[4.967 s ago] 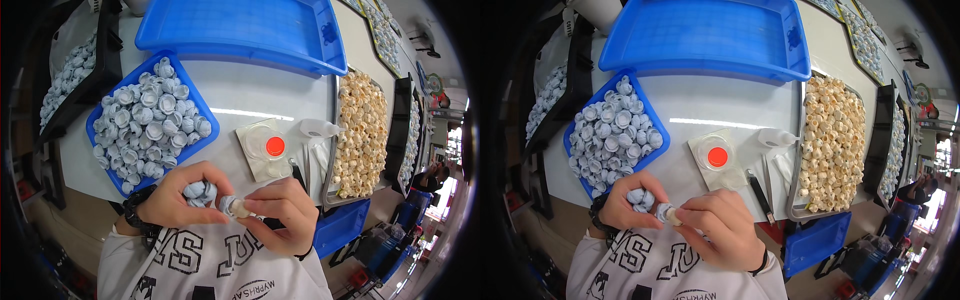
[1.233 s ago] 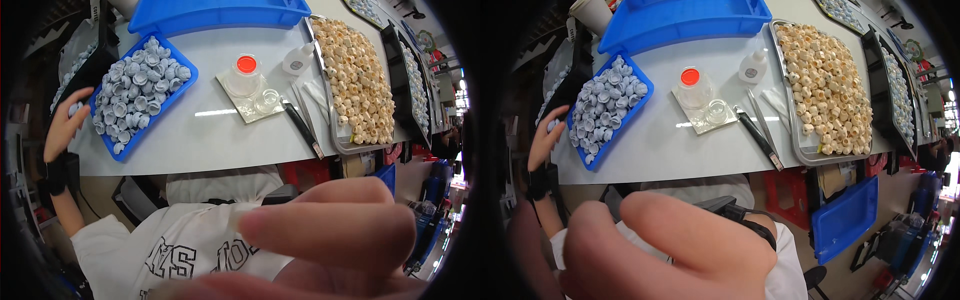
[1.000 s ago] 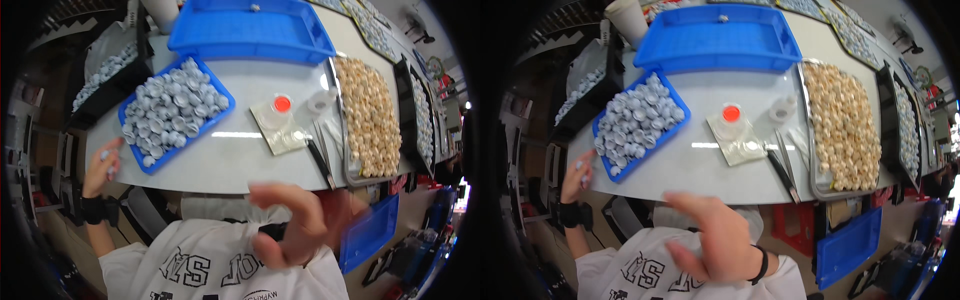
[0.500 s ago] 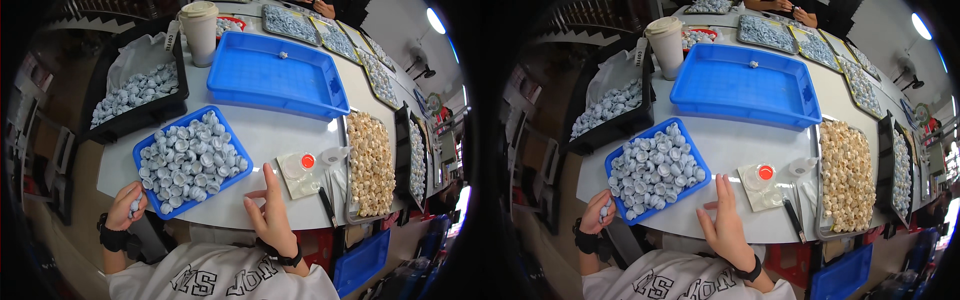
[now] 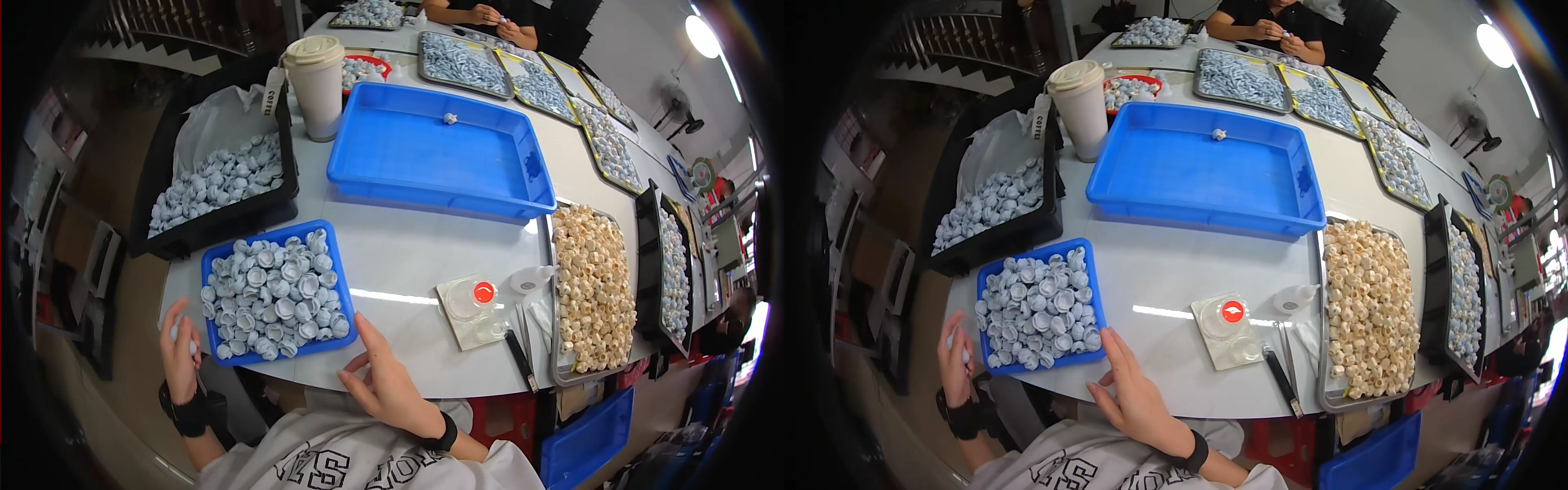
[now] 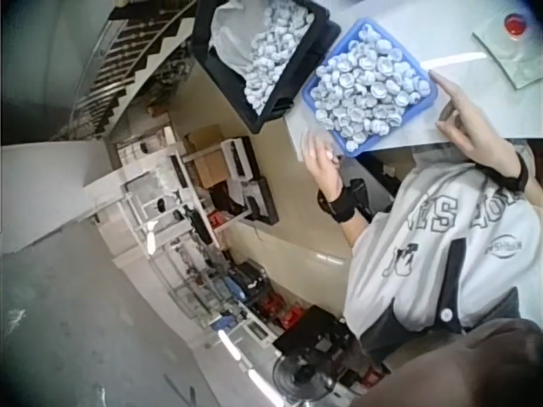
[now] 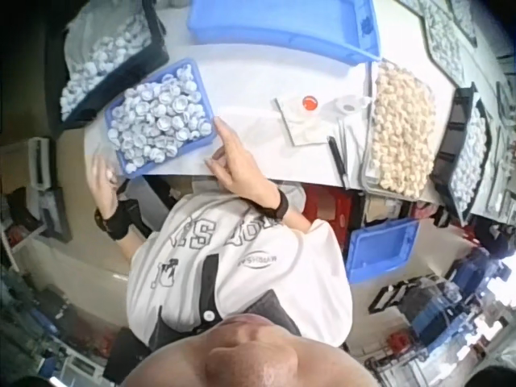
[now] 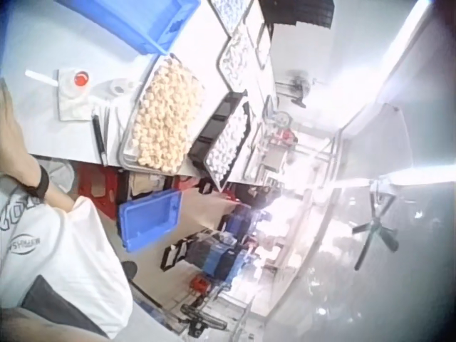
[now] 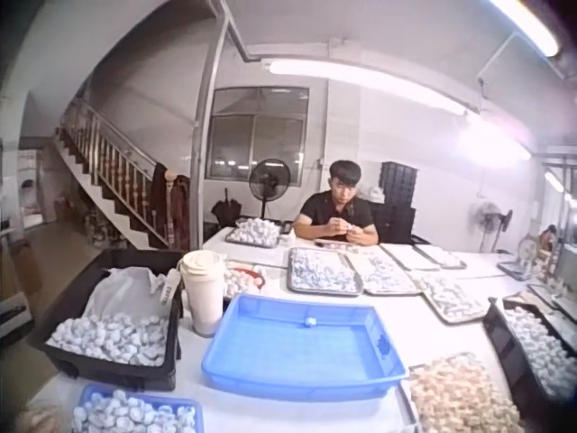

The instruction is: The person assembles small decorative items by inserting white plastic pieces into light blue fabric-wrapped bases. They pick up the components from trays, apply a small amount of adhesive from a bottle, and place the finished units into a blue tray.

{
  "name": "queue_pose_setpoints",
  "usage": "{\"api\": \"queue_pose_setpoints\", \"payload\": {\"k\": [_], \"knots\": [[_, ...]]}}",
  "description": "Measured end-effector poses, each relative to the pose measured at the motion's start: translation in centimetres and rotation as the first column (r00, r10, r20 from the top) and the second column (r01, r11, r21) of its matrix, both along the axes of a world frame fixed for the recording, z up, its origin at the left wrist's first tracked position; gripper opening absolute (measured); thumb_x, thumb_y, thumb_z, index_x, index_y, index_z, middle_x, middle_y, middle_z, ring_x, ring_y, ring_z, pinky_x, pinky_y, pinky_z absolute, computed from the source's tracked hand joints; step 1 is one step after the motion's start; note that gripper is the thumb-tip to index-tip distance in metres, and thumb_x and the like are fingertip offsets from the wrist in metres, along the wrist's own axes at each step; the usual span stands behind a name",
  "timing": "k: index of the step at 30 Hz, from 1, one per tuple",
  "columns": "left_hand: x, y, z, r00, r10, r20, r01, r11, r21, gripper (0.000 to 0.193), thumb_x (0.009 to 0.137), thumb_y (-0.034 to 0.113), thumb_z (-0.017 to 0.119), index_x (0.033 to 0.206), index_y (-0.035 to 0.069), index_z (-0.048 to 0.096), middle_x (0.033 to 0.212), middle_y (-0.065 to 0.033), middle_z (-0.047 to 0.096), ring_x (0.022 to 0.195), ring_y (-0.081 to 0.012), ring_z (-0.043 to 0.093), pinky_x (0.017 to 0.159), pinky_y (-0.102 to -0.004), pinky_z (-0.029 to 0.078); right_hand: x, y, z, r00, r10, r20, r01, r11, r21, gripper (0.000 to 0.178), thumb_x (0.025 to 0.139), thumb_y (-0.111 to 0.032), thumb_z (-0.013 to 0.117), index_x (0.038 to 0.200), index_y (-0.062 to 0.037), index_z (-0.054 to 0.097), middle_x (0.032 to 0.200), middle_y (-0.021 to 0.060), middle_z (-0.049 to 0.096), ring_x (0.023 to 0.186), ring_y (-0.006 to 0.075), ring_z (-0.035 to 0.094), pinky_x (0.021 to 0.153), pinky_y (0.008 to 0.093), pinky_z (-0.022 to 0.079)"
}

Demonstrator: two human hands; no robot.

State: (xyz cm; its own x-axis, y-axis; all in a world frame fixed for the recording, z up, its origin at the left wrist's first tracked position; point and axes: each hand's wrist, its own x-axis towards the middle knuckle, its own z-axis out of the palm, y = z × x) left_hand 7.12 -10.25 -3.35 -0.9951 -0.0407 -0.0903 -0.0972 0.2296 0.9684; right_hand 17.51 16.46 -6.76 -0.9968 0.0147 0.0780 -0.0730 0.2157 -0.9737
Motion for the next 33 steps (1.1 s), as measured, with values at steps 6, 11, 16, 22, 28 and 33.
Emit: {"api": "queue_pose_setpoints", "payload": {"k": [6,11,16,22,28,33], "knots": [[0.1,8.2,10.0,0.501,-0.786,-0.363,0.549,0.612,-0.569,0.032,0.082,0.014,0.058,0.111,0.002,0.058,0.060,-0.0048,0.052,0.045,-0.0120,0.045,0.043,-0.0249,0.035,0.9,2.0,-3.1,0.986,-0.100,-0.134,0.077,0.984,-0.162,0.062,0.081,0.005,0.054,0.136,-0.0016,0.026,0.135,0.0210,0.030,0.084,0.0182,0.059,0.066,0.0261,0.051],[-8.1,21.4,9.3,0.322,-0.946,-0.044,0.356,0.164,-0.920,0.030,0.075,0.017,0.061,0.101,0.002,0.058,0.073,-0.0171,0.061,0.065,-0.0350,0.060,0.057,-0.0412,0.048,0.7,1.8,-2.3,0.987,-0.096,-0.126,0.063,0.968,-0.244,0.055,0.083,0.006,0.051,0.134,-0.0010,0.030,0.132,0.0198,0.032,0.089,0.0185,0.060,0.070,0.0249,0.050],[-14.3,27.2,2.9,0.484,-0.861,0.156,0.182,-0.076,-0.980,0.031,0.074,0.015,0.055,0.104,0.008,0.059,0.074,-0.0154,0.063,0.070,-0.0340,0.062,0.063,-0.0434,0.049,1.0,1.8,-3.1,0.979,-0.112,-0.169,0.040,0.923,-0.382,0.049,0.084,0.005,0.050,0.130,0.0001,0.034,0.125,0.0177,0.041,0.089,0.0170,0.059,0.070,0.0241,0.049],[-10.4,27.4,4.0,0.377,-0.913,0.157,0.245,-0.065,-0.967,0.021,0.077,0.019,0.057,0.096,0.011,0.061,0.074,-0.0139,0.062,0.069,-0.0327,0.061,0.061,-0.0426,0.048,1.2,3.3,-2.8,0.986,-0.079,-0.143,0.020,0.928,-0.373,0.041,0.084,0.003,0.049,0.125,0.0002,0.041,0.114,0.0145,0.052,0.084,0.0138,0.058,0.067,0.0227,0.046],[-8.0,25.0,4.1,0.321,-0.938,0.132,0.339,-0.017,-0.941,0.017,0.078,0.016,0.058,0.093,0.009,0.059,0.070,-0.0107,0.057,0.063,-0.0299,0.059,0.055,-0.0399,0.046,1.3,2.9,-2.6,0.989,0.011,-0.148,-0.064,0.931,-0.359,0.032,0.085,0.001,0.048,0.117,0.0015,0.049,0.105,0.0127,0.055,0.080,0.0154,0.056,0.067,0.0247,0.046],[-7.5,24.9,4.3,0.292,-0.946,0.140,0.358,-0.027,-0.933,0.018,0.078,0.017,0.059,0.093,0.008,0.059,0.070,-0.0100,0.057,0.062,-0.0293,0.058,0.054,-0.0392,0.045,1.2,2.8,-2.8,0.986,0.005,-0.164,-0.058,0.946,-0.319,0.027,0.085,0.002,0.047,0.112,0.0021,0.052,0.100,0.0123,0.056,0.078,0.0164,0.056,0.065,0.0248,0.046]]}}
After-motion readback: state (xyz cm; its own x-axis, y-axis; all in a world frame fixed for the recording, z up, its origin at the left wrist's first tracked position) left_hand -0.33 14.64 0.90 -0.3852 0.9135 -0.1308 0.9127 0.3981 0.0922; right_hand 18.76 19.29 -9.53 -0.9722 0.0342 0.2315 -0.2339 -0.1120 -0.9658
